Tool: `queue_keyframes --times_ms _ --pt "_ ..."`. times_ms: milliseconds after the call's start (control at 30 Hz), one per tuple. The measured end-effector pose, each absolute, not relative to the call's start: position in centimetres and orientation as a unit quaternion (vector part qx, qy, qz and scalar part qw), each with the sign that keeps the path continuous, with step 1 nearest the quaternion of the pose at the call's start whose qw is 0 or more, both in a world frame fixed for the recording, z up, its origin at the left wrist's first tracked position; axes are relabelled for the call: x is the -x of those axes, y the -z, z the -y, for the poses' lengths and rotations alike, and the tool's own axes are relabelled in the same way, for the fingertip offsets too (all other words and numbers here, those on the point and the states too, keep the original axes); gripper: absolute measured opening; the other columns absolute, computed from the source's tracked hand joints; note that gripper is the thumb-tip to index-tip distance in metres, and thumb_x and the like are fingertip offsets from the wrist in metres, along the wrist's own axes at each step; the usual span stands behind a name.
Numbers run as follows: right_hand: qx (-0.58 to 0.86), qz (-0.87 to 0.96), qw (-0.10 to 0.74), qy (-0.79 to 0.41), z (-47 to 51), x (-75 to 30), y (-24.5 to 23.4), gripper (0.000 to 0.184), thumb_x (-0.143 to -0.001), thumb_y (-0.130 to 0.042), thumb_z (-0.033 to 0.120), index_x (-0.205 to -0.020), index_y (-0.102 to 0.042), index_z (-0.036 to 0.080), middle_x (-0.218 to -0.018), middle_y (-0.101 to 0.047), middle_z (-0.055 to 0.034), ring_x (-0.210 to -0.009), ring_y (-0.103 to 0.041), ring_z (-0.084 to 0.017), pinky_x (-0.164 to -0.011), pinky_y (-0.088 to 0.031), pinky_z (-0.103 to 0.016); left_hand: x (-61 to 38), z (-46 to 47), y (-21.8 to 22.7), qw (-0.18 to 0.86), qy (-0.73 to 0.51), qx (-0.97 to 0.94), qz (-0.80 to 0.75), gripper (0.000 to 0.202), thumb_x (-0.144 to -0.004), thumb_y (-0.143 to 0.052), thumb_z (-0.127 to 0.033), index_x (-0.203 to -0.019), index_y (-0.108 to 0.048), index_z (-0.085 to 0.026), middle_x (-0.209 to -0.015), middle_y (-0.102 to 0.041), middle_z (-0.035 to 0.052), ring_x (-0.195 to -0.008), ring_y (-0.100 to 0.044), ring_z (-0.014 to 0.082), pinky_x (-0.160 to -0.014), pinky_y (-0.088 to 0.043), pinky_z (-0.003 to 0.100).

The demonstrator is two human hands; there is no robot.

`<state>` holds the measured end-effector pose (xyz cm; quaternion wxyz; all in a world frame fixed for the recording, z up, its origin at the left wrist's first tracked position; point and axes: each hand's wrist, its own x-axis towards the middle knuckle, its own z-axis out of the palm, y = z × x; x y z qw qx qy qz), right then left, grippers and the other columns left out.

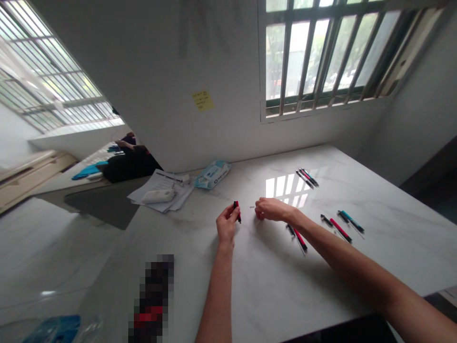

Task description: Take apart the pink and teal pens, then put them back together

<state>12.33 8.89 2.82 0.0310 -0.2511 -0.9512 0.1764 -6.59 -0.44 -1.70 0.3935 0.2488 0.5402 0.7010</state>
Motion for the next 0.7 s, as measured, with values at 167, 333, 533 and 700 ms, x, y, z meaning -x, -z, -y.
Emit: queue_keyframes --times_ms 167,333,533,700 --pt "0.198 0.926 0.154 -0.282 -8.8 -12.7 -4.4 0.015 -0.096 -0.063 0.014 -0.100 -0.076 0.018 -0.094 -0.077 -0.0069 -0.089 -0.069 -0.019 -0.078 -0.051 -0.027 7.3 0.6 1.6 0.373 -0.714 -0.236 -0.543 0.054 -0.055 -0.099 -0.036 -0.101 -0.080 -0.016 -0.094 -0.079 0.0056 -0.077 -0.069 0.0122 -0.077 -0.054 0.026" --pt "0.193 0.789 0.346 -0.469 -9.3 -13.2 -6.4 0.022 -0.100 -0.059 0.030 -0.104 -0.077 0.017 -0.094 -0.079 -0.0066 -0.087 -0.072 -0.017 -0.079 -0.055 -0.028 6.5 0.6 1.2 0.374 -0.700 -0.284 -0.537 0.046 -0.057 -0.098 -0.034 -0.097 -0.082 -0.017 -0.095 -0.080 0.0076 -0.076 -0.066 0.0129 -0.072 -0.050 0.026" --pt "0.227 0.686 0.398 -0.566 -9.9 -12.8 -5.9 0.042 -0.081 -0.081 0.047 -0.109 -0.080 0.016 -0.096 -0.081 -0.0090 -0.086 -0.074 -0.019 -0.083 -0.058 -0.032 4.9 0.5 1.1 0.371 -0.675 -0.338 -0.541 0.038 -0.062 -0.095 -0.034 -0.094 -0.083 -0.017 -0.088 -0.079 0.0068 -0.077 -0.065 0.0146 -0.075 -0.049 0.027" --pt "0.259 0.679 0.408 -0.552 -10.0 -12.1 -5.1 0.044 -0.088 -0.071 0.054 -0.101 -0.082 0.014 -0.083 -0.078 -0.0068 -0.071 -0.065 -0.015 -0.069 -0.053 -0.027 4.5 0.4 1.3 0.373 -0.656 -0.364 -0.545 0.037 -0.065 -0.093 -0.039 -0.094 -0.083 -0.018 -0.089 -0.079 0.0068 -0.083 -0.067 0.0169 -0.082 -0.052 0.030"
